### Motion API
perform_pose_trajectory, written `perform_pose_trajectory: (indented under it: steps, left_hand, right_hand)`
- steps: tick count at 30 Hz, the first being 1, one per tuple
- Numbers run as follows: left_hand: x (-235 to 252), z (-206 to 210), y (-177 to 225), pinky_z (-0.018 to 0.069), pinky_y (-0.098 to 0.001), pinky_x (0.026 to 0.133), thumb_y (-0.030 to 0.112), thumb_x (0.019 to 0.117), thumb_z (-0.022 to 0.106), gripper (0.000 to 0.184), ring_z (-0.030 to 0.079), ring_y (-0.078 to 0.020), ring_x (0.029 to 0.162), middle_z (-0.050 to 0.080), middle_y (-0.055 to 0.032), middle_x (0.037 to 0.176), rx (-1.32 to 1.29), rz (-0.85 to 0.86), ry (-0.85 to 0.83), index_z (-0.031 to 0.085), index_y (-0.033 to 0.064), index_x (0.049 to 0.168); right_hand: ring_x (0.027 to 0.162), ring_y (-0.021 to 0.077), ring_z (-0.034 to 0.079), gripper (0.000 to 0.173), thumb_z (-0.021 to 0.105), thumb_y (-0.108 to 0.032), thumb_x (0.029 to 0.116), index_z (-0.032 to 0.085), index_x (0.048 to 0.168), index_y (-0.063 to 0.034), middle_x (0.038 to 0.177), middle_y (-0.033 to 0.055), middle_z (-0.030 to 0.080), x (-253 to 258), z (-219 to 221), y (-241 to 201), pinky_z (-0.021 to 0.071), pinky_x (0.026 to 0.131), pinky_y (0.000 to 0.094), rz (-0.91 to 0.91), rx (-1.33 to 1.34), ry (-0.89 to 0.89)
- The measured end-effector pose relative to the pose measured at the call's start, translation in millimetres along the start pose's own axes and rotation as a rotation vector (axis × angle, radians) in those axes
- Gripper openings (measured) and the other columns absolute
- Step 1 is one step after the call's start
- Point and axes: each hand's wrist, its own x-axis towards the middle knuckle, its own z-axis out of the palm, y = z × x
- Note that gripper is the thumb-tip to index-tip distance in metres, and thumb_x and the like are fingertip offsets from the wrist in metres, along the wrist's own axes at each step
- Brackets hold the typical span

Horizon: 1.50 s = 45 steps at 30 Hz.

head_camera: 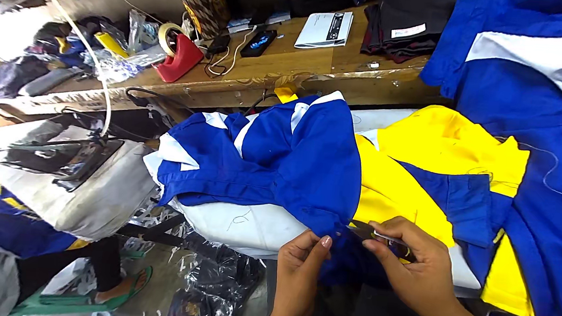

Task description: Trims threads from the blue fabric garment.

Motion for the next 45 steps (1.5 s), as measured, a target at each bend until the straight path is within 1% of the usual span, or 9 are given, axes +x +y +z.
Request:
perform_pose_trajectory:
  steps: [5,10,12,14,16,22,28,41,45]
  left_hand:
    - [0,1,1,0.0529,-0.0172,0.069,0.003,0.097,0.06,0.019,0.062,-0.0009,0.069,0.067,0.002,0.073,-0.02,-0.029,0.02,0.073,0.0043,0.083]
    - [-1,1,1,0.0525,-0.0171,0.069,0.001,0.0971,0.059,0.02,0.062,-0.0011,0.068,0.068,0.0014,0.073,-0.026,-0.019,0.011,0.073,0.003,0.083]
    - [-2,0,1,0.0523,-0.017,0.069,0.002,0.0972,0.059,0.02,0.062,-0.0009,0.069,0.067,0.0014,0.073,-0.023,-0.026,0.013,0.073,0.0032,0.083]
    - [-3,-1,1,0.0524,-0.0173,0.069,0.003,0.0972,0.059,0.019,0.062,-0.001,0.069,0.067,0.0017,0.073,-0.031,-0.037,0.012,0.073,0.0039,0.083]
    - [-3,-1,1,0.0528,-0.0176,0.069,0.002,0.0966,0.06,0.019,0.062,-0.001,0.069,0.068,0.0016,0.073,-0.045,-0.041,0.016,0.073,0.0043,0.083]
    - [-5,2,-1,0.0537,-0.0175,0.071,0.002,0.0967,0.061,0.018,0.062,-0.0014,0.072,0.068,0.0006,0.078,0.01,0.037,0.033,0.073,0.0024,0.083]
    - [-6,4,-8,0.054,-0.0178,0.074,0.004,0.0972,0.06,0.018,0.063,-0.0021,0.078,0.069,0.0001,0.084,0.122,0.158,0.042,0.074,0.0015,0.086]
    - [-10,6,-12,0.0553,-0.0179,0.075,0.005,0.0969,0.061,0.017,0.065,-0.0023,0.081,0.07,0.0003,0.087,0.212,0.249,0.056,0.074,0.0016,0.085]
    - [-10,4,-9,0.055,-0.0178,0.074,0.005,0.0973,0.061,0.018,0.065,-0.0018,0.079,0.07,0.0012,0.085,0.187,0.215,0.044,0.074,0.002,0.086]
  right_hand:
    - [0.078,0.0047,0.064,0.03,0.067,-0.036,0.0995,0.074,0.101,-0.0069,0.087,0.004,0.072,-7,1,-3,0.0488,0.066,0.0187,-0.109,-0.227,-0.011]
    - [0.075,0.007,0.065,0.028,0.066,-0.035,0.1006,0.075,0.097,-0.0082,0.085,0.0042,0.073,-6,3,-2,0.0479,0.063,0.0212,-0.145,-0.291,-0.004]
    - [0.074,0.0027,0.063,0.028,0.067,-0.034,0.0991,0.074,0.094,-0.0081,0.083,0.0019,0.072,-6,2,-3,0.0466,0.063,0.0178,-0.071,-0.21,-0.042]
    - [0.072,-0.0063,0.06,0.024,0.072,-0.031,0.0947,0.074,0.091,-0.0079,0.083,-0.0038,0.071,-4,0,-5,0.0465,0.061,0.0086,0.08,-0.016,-0.097]
    - [0.07,-0.0082,0.06,0.018,0.075,-0.026,0.0923,0.072,0.091,-0.0082,0.085,-0.0063,0.072,-3,-1,-7,0.0466,0.059,0.0073,0.197,0.154,-0.124]
    - [0.072,-0.0079,0.057,0.025,0.073,-0.031,0.0941,0.073,0.095,-0.0052,0.085,-0.0025,0.071,-9,3,-10,0.0433,0.061,0.0066,0.058,-0.055,-0.035]
    - [0.071,-0.0082,0.058,0.025,0.074,-0.031,0.0926,0.073,0.093,-0.0055,0.084,-0.0032,0.071,-15,9,-12,0.0447,0.06,0.0065,0.105,-0.067,0.006]
    - [0.07,-0.0071,0.061,0.016,0.075,-0.023,0.0915,0.072,0.091,-0.0064,0.085,-0.0042,0.073,-19,16,-14,0.0475,0.06,0.0071,0.186,0.138,0.031]
    - [0.066,-0.0046,0.062,0.009,0.074,-0.019,0.0926,0.07,0.094,-0.011,0.082,-0.0077,0.071,-16,12,-18,0.0505,0.059,0.0099,0.33,0.363,-0.073]
